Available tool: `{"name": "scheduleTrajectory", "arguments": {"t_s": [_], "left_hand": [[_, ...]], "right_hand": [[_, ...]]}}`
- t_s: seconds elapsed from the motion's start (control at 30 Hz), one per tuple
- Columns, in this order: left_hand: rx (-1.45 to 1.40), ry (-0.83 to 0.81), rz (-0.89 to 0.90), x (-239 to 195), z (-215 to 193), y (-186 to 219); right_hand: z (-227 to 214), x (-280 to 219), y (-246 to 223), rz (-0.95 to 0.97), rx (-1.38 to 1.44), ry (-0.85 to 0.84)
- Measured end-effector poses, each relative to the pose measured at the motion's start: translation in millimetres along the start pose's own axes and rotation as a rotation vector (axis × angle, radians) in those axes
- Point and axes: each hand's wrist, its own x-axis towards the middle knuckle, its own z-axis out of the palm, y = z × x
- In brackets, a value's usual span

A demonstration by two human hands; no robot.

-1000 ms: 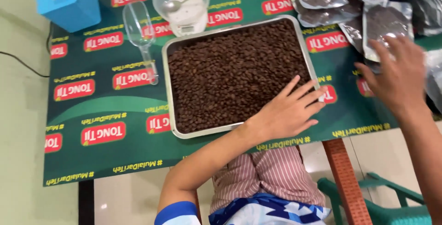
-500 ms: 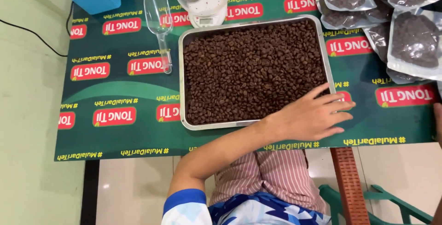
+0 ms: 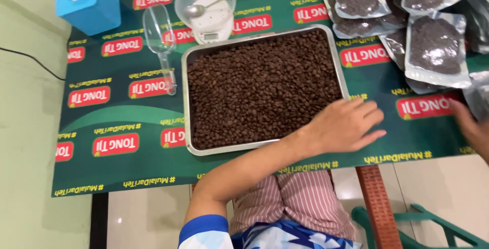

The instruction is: Preparing and inspecting empty coffee bags for filling over a tray of roasted coffee beans.

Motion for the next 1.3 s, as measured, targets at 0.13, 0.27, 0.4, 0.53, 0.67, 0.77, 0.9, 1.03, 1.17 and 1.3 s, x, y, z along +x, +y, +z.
{"name": "scheduleTrajectory", "arguments": {"t_s": [0.13, 0.27, 0.4, 0.53, 0.67, 0.77, 0.9, 1.03, 1.17, 1.3], "left_hand": [[-0.166, 0.006, -0.121, 35, 56, -10], [-0.244, -0.020, -0.351, 52, 89, 1], [-0.665, 0.088, -0.646, 62, 110, 7], [-1.215, 0.101, -1.215, 79, 134, 14], [-1.274, 0.428, -1.406, 79, 138, 23], [-1.283, 0.469, -1.463, 87, 120, 20], [-1.518, 0.466, -1.387, 77, 132, 0], [-1.429, 0.629, -1.164, 61, 110, -19], [-1.407, 0.707, -1.013, 35, 70, -36], [-1.039, 0.651, -0.879, 40, -15, -24]], "right_hand": [[-17, 29, -84, -0.346, -0.731, -0.084], [-2, 35, -57, -0.639, -0.949, 0.018], [-4, 43, -59, -0.741, -0.977, 0.014], [-17, 52, -69, -0.812, -0.851, 0.008], [-21, 52, -73, -0.877, -0.808, -0.077], [-19, 49, -83, -0.842, -0.619, -0.077], [-21, 44, -137, -0.856, -0.206, 0.193], [6, 50, -169, -0.896, 0.036, 0.178], [38, 42, -214, -0.749, 0.316, 0.149], [40, 29, -267, -0.753, 0.393, 0.136]]}}
